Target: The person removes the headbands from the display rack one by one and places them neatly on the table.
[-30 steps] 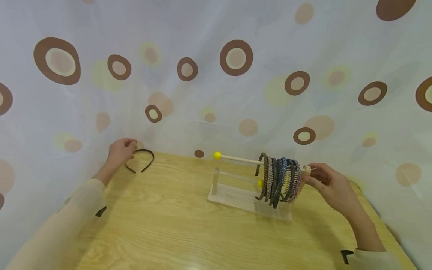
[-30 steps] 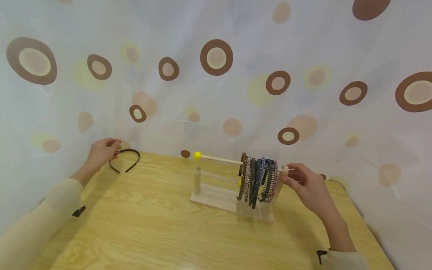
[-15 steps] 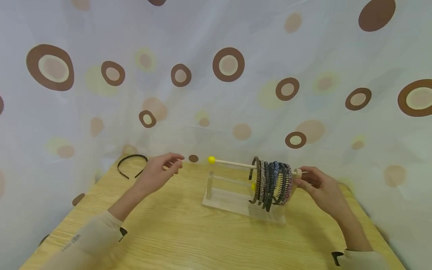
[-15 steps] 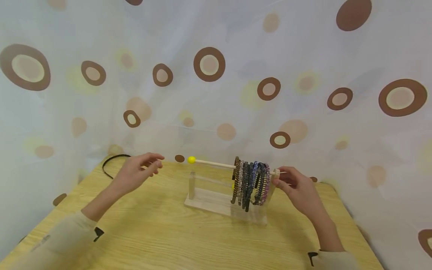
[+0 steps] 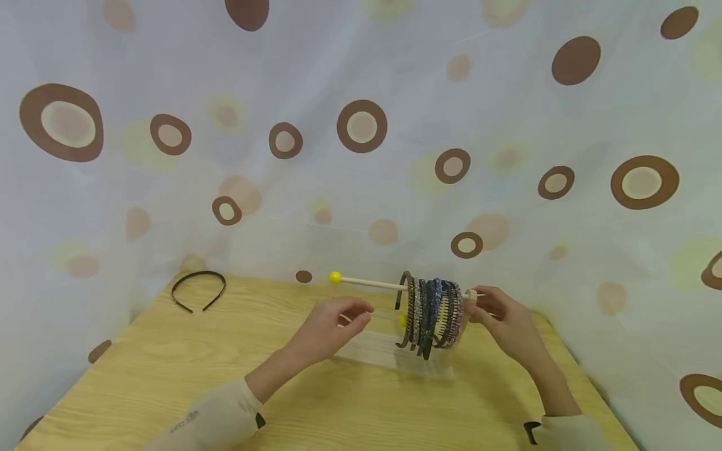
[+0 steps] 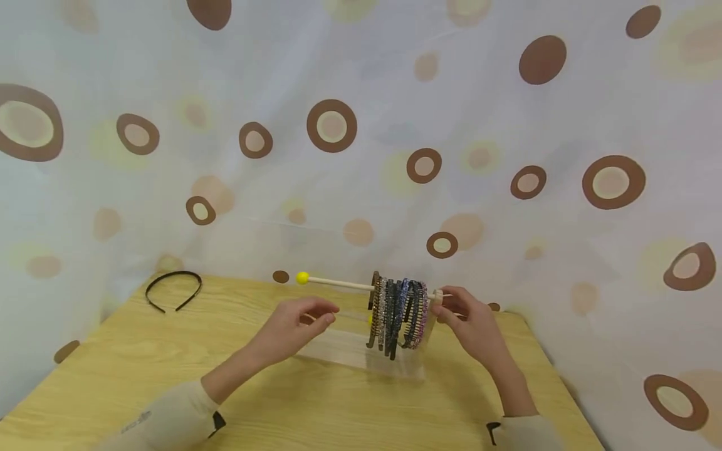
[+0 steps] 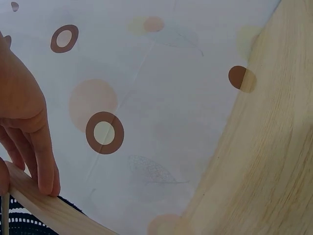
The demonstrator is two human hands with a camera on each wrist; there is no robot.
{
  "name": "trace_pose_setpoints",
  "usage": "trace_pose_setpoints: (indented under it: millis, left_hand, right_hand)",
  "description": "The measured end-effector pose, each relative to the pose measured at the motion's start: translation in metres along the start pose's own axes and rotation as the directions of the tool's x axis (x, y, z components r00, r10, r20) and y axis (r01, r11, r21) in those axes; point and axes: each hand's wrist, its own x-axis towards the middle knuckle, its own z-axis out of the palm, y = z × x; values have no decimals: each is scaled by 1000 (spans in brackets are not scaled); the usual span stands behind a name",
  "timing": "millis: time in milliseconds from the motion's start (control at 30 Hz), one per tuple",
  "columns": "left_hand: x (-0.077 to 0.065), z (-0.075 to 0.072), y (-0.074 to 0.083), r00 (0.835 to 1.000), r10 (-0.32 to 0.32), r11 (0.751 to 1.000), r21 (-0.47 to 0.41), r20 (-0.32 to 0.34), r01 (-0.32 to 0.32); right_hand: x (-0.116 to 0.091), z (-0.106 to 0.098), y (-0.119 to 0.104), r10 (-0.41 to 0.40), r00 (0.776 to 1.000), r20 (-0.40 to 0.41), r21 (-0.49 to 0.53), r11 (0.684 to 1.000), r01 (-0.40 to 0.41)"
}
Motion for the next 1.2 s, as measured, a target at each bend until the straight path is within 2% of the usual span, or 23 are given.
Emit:
trace_pose_setpoints:
  millis: [133, 367, 467, 733, 1067, 1200]
  left_hand:
    - [5, 23, 4, 1000, 22, 1000, -6, 20, -22]
    - [3, 50, 6, 994, -102, 988, -113, 32, 104]
    - [3, 58, 7, 991, -127, 985, -113, 50, 132]
    - [9, 66, 10, 991, -137, 986, -95, 9, 137]
    - [8, 75, 11, 988, -154, 977, -147, 6, 153]
    - [10, 78, 10, 988, -157, 979, -136, -4, 155]
  right_hand:
    - [2, 4, 1, -9, 1000, -10, 9, 1000, 9]
    - [-2, 8, 7, 12, 1000, 0, 28, 1000, -12]
    - [-1, 8, 8, 0, 1000, -1, 30, 1000, 0]
    - [3, 5, 6, -9, 1000, -9, 47, 999, 9]
    - [2, 4, 4, -2, 1000, 0, 49, 999, 2]
    - [4, 2, 3, -6, 1000, 3, 42, 999, 6]
